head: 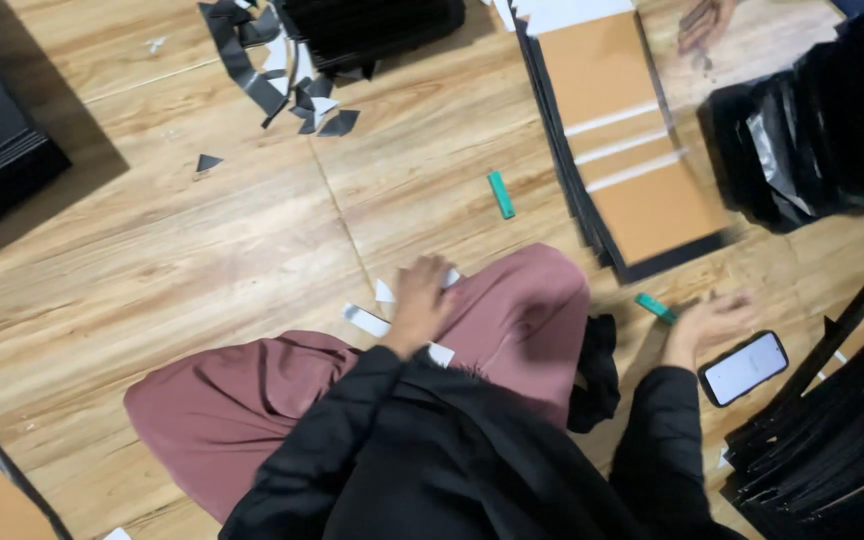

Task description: Using a hand tool to press and smooth the folded edges of cardboard covers to ensure they are flat and well-adhered.

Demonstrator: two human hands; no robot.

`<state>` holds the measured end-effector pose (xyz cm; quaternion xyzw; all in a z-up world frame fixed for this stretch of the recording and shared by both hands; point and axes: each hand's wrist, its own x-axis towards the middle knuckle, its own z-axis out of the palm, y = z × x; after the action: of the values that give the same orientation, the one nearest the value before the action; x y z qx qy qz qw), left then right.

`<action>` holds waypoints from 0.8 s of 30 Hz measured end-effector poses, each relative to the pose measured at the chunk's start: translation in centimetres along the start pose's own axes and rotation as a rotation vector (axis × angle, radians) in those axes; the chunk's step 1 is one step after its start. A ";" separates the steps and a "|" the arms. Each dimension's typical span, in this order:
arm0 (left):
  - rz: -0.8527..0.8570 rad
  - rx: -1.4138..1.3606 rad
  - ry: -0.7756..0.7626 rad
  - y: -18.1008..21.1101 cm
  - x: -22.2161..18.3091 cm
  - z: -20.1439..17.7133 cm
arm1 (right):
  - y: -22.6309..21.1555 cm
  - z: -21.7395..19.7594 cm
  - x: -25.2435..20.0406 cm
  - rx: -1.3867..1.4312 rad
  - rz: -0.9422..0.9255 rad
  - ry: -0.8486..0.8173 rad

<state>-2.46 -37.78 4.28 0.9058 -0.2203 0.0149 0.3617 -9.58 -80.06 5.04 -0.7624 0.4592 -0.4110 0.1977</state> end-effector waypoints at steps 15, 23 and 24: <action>-0.607 -1.045 -0.128 3.2 14.9 9.2 | -8.3 22.8 12.2 -0.154 -0.155 -0.928; -0.870 -1.222 -0.405 5.3 23.0 12.6 | -9.2 31.3 13.1 -0.291 -0.192 -0.972; -0.879 -1.247 -0.409 5.3 23.5 12.6 | -8.9 32.4 13.5 -0.337 -0.245 -0.950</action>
<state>14.87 -58.64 2.80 0.5248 0.1280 -0.4225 0.7278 24.63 -89.73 -1.77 -0.9343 0.2859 0.0399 0.2090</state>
